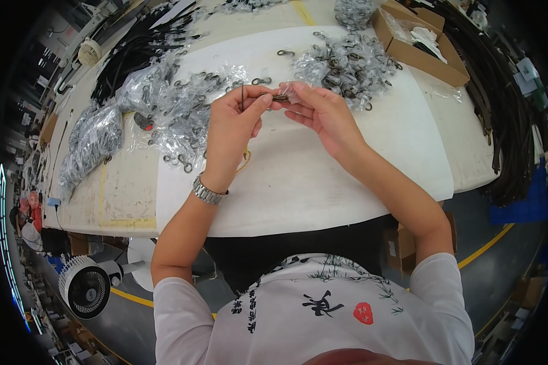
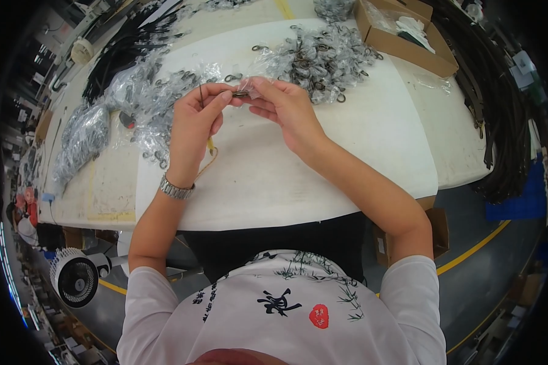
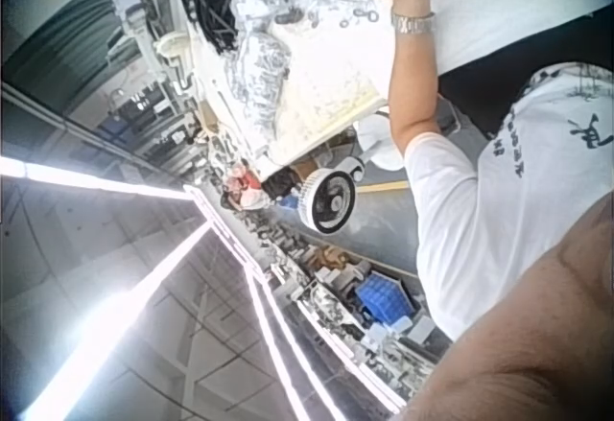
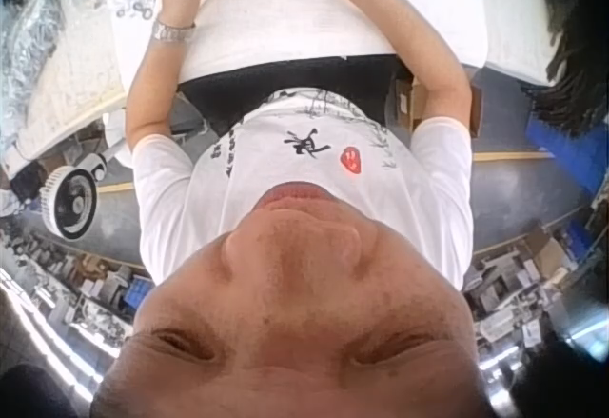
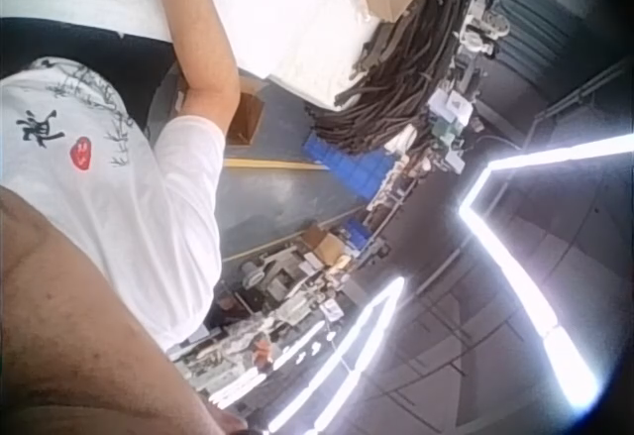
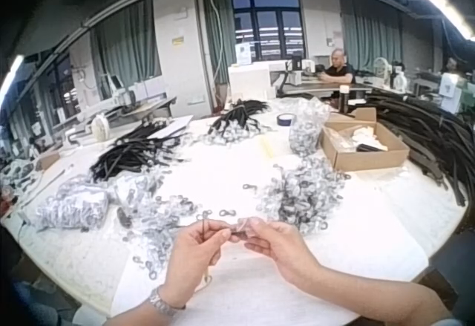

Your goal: Manually joining metal rings and clips and placing them into small plastic bags.

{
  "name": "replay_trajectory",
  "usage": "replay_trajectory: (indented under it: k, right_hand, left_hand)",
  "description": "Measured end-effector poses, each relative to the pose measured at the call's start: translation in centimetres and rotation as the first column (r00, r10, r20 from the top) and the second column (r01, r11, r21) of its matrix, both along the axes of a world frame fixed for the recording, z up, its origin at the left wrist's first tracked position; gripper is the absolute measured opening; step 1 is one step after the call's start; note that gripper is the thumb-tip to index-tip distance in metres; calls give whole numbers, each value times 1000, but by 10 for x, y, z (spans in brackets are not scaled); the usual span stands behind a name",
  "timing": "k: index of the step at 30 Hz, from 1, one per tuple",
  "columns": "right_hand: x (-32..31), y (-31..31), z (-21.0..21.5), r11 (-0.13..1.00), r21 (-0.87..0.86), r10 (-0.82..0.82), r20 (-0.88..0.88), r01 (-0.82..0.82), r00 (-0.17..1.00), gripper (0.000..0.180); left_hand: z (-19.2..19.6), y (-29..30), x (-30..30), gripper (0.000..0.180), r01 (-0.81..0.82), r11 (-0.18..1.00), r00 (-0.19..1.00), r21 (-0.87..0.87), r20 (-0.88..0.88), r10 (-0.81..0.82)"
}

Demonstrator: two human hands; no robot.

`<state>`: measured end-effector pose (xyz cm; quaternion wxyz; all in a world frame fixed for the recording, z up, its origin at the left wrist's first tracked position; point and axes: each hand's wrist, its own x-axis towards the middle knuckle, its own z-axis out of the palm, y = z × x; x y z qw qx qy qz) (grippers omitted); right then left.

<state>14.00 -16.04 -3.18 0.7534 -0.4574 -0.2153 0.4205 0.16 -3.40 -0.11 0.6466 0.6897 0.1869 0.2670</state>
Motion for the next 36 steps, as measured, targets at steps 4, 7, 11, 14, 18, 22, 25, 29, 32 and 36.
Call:
replay_trajectory:
  k: [4,7,11,14,18,22,25,29,32,36]
  right_hand:
    - [0,-1,4,999,18,-48,35,47,998,33]
    - [0,0,1,998,1,-57,73,57,996,32]
    - [1,3,-5,998,29,-65,87,63,994,31]
    - [0,3,-4,997,47,-72,92,68,993,31]
    - [-7,0,2,997,66,-42,56,38,998,32]
    - [-8,1,-1,997,74,-35,27,33,999,32]
    - [-6,0,-1,994,106,31,63,-38,998,31]
    - [-20,5,3,998,63,6,76,-10,997,28]
    - [-9,2,0,995,67,67,118,-75,991,26]
    - [-4,0,17,991,131,-6,185,-19,983,30]
  left_hand:
    - [5,-2,-1,18,-12,1000,1000,19,7,12]
    - [1,-4,0,19,-19,1000,999,17,35,19]
    - [1,-4,1,19,-24,999,999,29,28,23]
    - [-1,-5,0,21,-37,998,999,54,22,36]
    - [-1,-12,3,28,-16,997,999,69,-38,19]
    - [-6,-10,4,35,59,997,995,48,-86,-55]
    - [-5,-9,6,38,82,996,996,25,-35,-81]
    - [-12,-7,5,39,56,998,998,6,3,-56]
    - [-10,-5,5,40,112,994,994,-14,-2,-112]
    - [-1,24,-2,34,214,974,977,-75,-5,-215]
